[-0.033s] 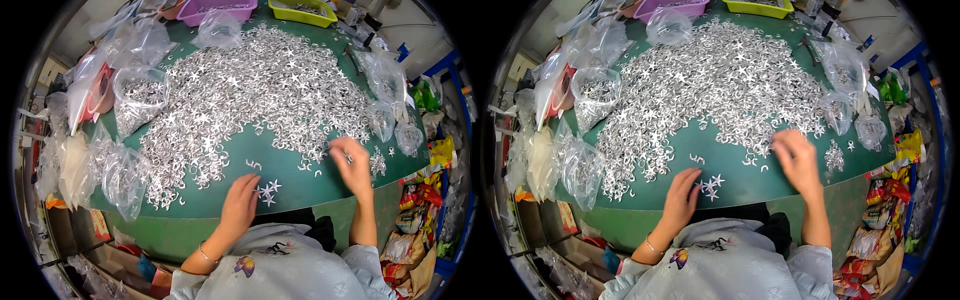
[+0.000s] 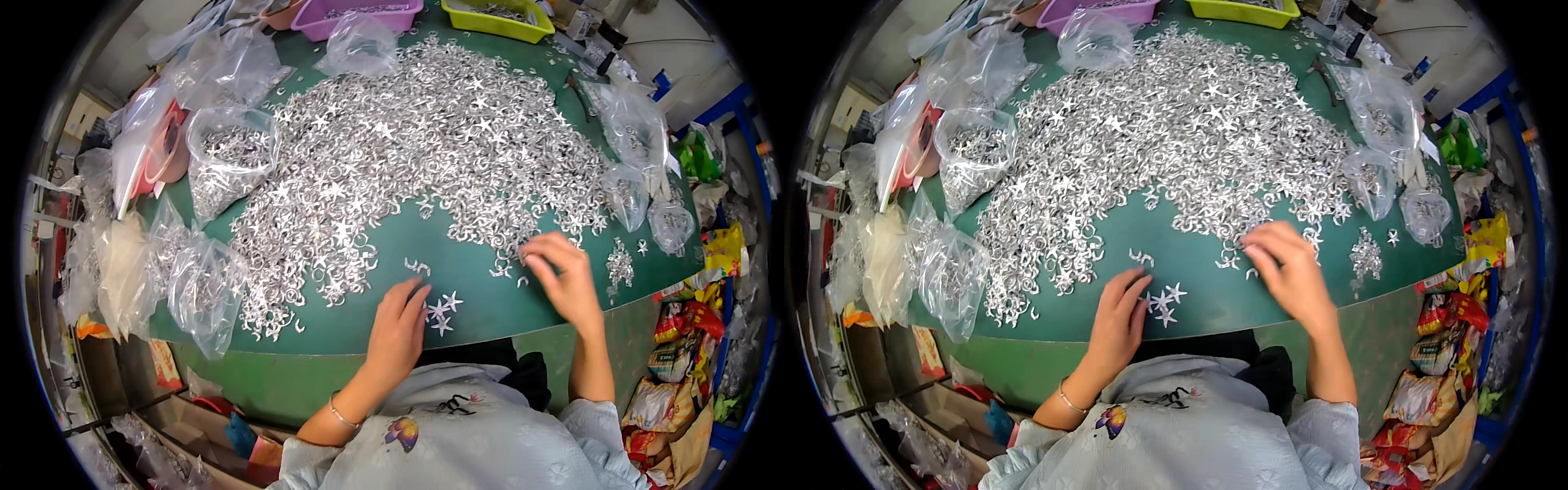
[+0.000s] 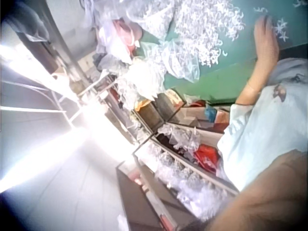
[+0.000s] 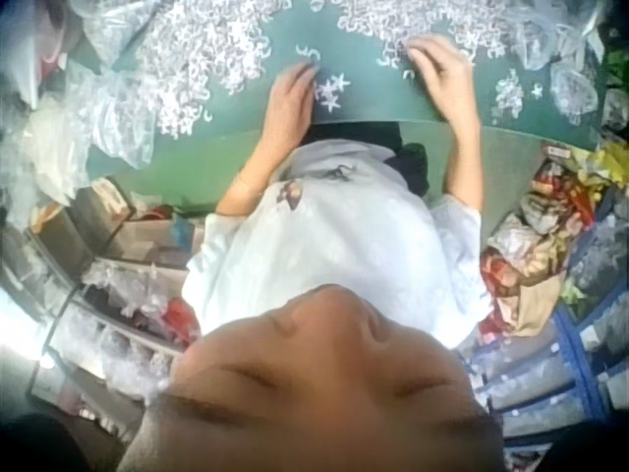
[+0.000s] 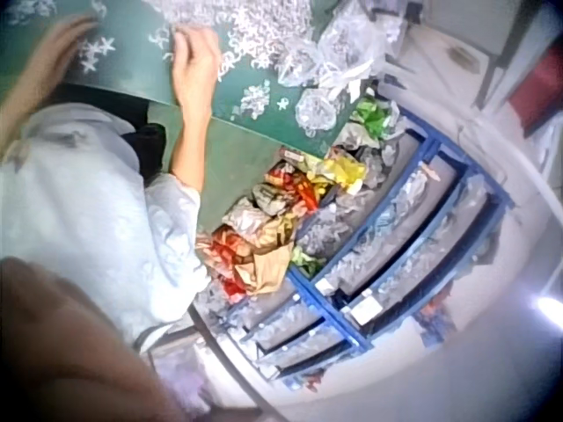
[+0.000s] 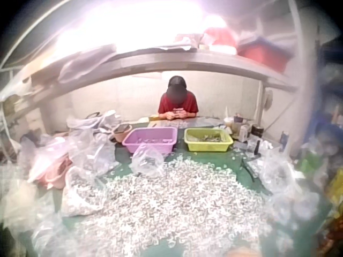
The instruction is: The person sorts small silver star-shaped items by hand on a green worktable, picking them from a large pile and placing them into smaller groups or containers.
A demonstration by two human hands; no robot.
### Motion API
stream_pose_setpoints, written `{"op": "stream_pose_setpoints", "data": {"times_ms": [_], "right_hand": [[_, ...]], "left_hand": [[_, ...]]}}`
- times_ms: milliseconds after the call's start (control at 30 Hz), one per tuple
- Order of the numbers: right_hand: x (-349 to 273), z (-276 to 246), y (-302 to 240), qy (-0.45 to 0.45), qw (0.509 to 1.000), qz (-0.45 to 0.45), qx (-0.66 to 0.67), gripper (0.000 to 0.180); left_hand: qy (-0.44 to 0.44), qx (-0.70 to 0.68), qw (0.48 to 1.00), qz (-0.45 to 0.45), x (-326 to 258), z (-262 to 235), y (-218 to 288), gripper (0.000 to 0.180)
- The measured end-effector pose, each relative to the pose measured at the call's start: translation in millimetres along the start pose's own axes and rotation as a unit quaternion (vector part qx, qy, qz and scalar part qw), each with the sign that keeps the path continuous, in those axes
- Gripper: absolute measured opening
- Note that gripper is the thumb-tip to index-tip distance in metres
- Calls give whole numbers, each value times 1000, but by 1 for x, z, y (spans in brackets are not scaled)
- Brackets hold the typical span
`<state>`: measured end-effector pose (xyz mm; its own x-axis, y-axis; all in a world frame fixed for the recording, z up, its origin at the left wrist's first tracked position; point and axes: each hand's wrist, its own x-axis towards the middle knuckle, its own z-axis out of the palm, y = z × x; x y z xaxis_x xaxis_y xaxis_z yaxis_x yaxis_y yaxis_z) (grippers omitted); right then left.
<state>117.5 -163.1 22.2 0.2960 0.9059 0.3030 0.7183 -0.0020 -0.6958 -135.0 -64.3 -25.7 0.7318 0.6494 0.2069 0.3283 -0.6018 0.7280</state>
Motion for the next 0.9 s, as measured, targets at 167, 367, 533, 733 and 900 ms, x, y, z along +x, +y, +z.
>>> {"op": "stream_pose_setpoints", "data": {"times_ms": [167,367,533,733,900], "right_hand": [[-17,19,1,-12,993,34,-112,24],[-24,34,18,11,986,-17,-167,21],[-19,17,40,133,957,32,-257,15],[-21,13,36,162,953,59,-248,13],[-52,38,9,80,972,82,-205,15]], "left_hand": [[2,179,980,81,23,1,-15,52],[-41,102,986,124,34,-9,-27,27],[-68,48,992,95,31,-7,-23,25],[-66,45,991,103,27,3,-5,33],[-78,-27,992,95,6,14,-3,36]]}}
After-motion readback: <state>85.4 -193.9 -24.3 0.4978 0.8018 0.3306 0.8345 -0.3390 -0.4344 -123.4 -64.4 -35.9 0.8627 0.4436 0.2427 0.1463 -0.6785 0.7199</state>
